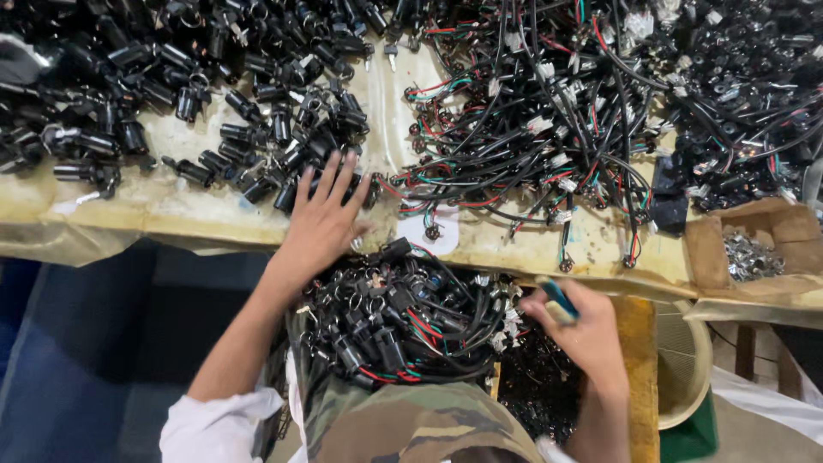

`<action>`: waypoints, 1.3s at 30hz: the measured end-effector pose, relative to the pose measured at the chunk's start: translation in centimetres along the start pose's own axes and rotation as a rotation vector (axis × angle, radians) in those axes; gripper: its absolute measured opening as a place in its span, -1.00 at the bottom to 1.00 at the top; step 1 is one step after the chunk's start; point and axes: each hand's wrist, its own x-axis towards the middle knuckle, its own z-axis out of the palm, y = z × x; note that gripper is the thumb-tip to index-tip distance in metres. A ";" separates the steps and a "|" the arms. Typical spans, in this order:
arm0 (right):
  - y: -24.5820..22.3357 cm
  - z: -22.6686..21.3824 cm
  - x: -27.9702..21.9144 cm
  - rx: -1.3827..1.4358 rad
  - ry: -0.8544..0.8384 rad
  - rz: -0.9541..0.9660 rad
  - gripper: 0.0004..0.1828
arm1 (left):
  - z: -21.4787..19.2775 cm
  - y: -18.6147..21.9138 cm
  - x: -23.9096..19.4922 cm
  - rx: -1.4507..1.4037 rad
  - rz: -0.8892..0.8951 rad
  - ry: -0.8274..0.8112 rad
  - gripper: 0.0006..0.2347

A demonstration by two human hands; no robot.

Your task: The person repeatedly picks up black cylindrical components and wire harnesses from a table, uses a blue-handled tool to strip or crimp wire ends, and places the components back into piles. The process is continuous and repetitive throughout the clip.

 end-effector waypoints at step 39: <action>-1.9 9.2 8.7 -0.345 -0.015 -0.365 -0.42 | 0.8 -6.5 10.0 -0.635 -0.089 0.606 -0.70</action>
